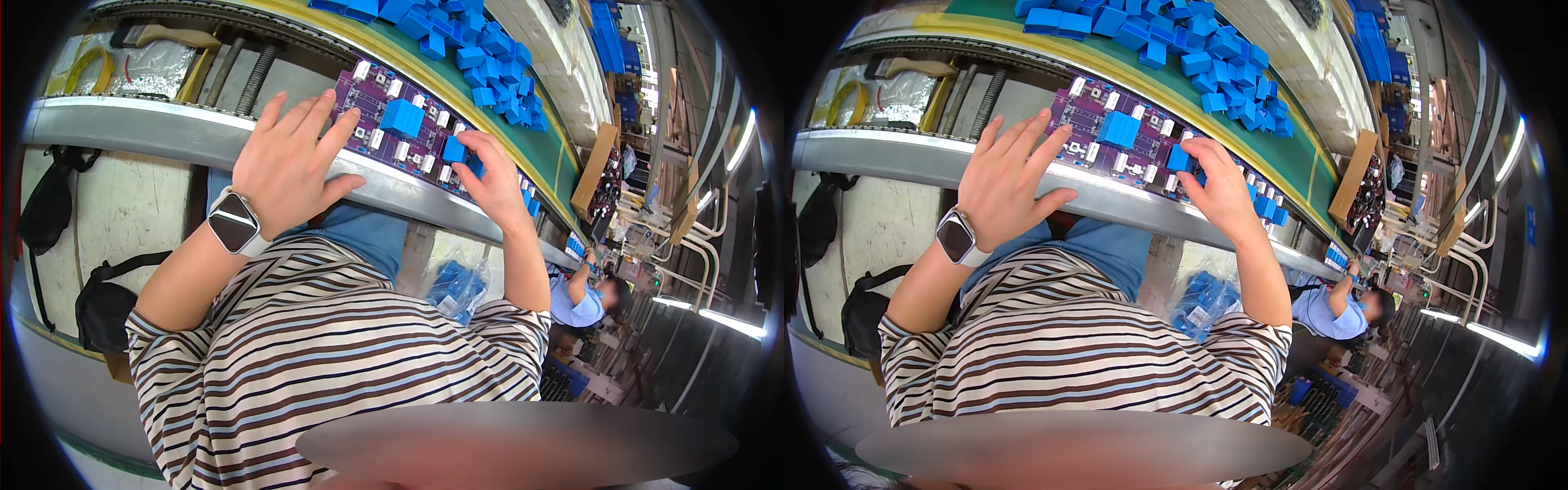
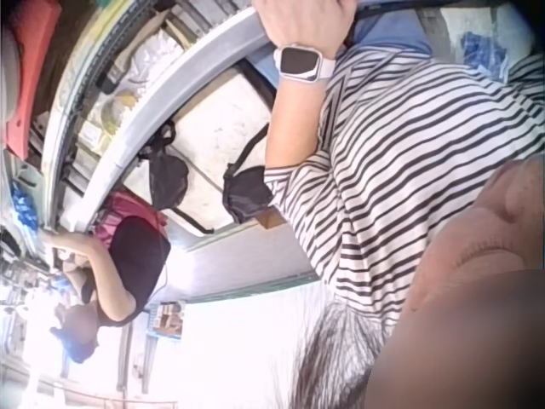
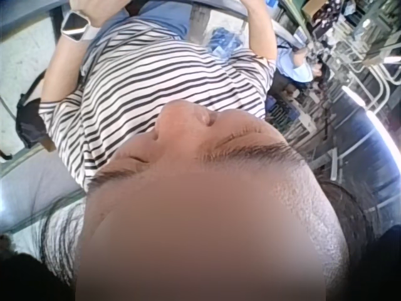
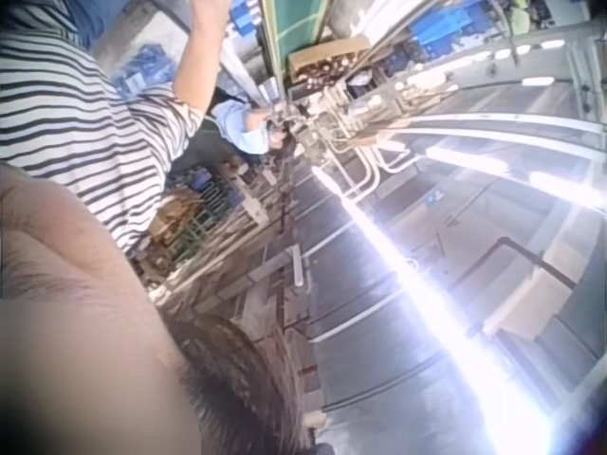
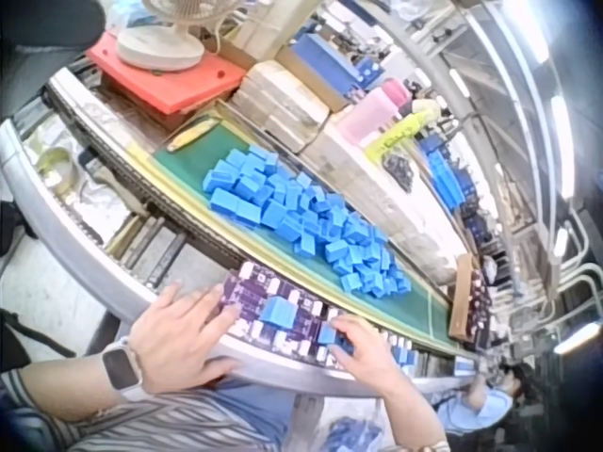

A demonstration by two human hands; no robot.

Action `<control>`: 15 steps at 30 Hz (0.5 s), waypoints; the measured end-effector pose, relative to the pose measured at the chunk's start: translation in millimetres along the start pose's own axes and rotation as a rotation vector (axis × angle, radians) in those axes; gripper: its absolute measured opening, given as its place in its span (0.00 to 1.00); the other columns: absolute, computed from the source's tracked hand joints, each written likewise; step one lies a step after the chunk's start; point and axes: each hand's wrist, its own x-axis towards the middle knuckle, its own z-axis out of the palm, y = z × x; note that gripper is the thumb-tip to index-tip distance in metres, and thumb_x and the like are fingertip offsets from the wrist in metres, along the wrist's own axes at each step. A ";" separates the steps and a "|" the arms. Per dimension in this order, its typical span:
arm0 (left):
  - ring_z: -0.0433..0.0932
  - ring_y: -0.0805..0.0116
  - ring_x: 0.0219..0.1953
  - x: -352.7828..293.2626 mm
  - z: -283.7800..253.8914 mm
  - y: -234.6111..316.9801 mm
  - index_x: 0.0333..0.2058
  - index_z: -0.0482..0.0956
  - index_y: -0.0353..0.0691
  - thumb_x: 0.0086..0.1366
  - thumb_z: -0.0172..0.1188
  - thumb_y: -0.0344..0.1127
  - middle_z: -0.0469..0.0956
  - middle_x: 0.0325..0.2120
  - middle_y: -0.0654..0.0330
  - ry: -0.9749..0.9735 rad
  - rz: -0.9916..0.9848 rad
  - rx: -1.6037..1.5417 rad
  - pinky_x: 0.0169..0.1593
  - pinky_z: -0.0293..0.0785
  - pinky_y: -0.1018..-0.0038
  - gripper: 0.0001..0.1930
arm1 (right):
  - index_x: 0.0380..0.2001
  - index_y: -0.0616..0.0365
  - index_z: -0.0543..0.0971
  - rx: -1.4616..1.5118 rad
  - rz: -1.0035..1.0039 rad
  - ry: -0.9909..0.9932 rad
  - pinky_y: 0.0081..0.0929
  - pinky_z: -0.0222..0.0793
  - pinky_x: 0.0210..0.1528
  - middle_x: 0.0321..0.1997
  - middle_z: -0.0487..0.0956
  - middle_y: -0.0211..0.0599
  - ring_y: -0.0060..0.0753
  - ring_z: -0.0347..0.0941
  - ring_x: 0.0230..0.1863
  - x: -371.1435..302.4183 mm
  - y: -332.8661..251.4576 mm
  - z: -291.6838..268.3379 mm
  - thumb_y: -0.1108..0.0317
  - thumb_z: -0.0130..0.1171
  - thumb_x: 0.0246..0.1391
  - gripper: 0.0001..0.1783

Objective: Manually assembling blue components onto purple circuit boards and placing finished units into a plastic bag.

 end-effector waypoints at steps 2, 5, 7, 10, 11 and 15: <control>0.66 0.57 0.54 0.4 0.2 -0.3 0.55 0.65 0.42 0.52 0.60 0.52 0.66 0.53 0.50 0.000 0.002 0.001 0.60 0.55 0.54 0.34 | 0.43 0.59 0.74 -0.010 -0.004 0.000 0.30 0.69 0.47 0.47 0.73 0.41 0.44 0.71 0.48 0.3 -2.5 -1.1 0.74 0.61 0.43 0.19; 0.66 0.57 0.54 0.8 -1.2 -0.6 0.55 0.65 0.42 0.52 0.61 0.52 0.66 0.53 0.50 0.003 0.002 -0.002 0.60 0.55 0.53 0.34 | 0.43 0.59 0.74 -0.019 -0.013 -0.003 0.30 0.69 0.45 0.47 0.73 0.40 0.43 0.71 0.47 1.3 -6.3 -2.9 0.74 0.61 0.44 0.19; 0.67 0.56 0.54 1.3 -1.0 0.3 0.54 0.66 0.42 0.52 0.61 0.52 0.66 0.53 0.50 0.003 -0.002 -0.001 0.59 0.56 0.53 0.34 | 0.43 0.59 0.74 -0.018 -0.016 -0.002 0.29 0.70 0.44 0.47 0.73 0.39 0.42 0.71 0.47 2.3 -6.4 -4.2 0.74 0.61 0.44 0.19; 0.67 0.56 0.54 1.8 -0.8 1.3 0.54 0.66 0.42 0.51 0.62 0.51 0.66 0.53 0.50 0.010 0.000 0.001 0.59 0.56 0.54 0.33 | 0.42 0.59 0.74 -0.034 -0.032 -0.042 0.30 0.70 0.43 0.46 0.73 0.39 0.41 0.72 0.45 3.8 -7.1 -5.0 0.73 0.61 0.43 0.19; 0.67 0.56 0.54 1.7 -0.9 1.6 0.54 0.66 0.42 0.51 0.62 0.51 0.66 0.53 0.50 0.009 0.003 0.005 0.59 0.56 0.54 0.33 | 0.42 0.59 0.75 -0.044 -0.032 -0.049 0.29 0.69 0.44 0.46 0.73 0.39 0.42 0.72 0.46 4.2 -7.6 -4.2 0.74 0.62 0.43 0.19; 0.67 0.56 0.53 3.4 -0.3 2.1 0.54 0.66 0.42 0.51 0.62 0.51 0.66 0.53 0.50 0.001 0.009 0.014 0.59 0.57 0.54 0.33 | 0.42 0.59 0.75 -0.128 -0.080 -0.062 0.29 0.69 0.44 0.46 0.74 0.38 0.42 0.72 0.45 3.3 -4.1 -4.9 0.75 0.62 0.42 0.19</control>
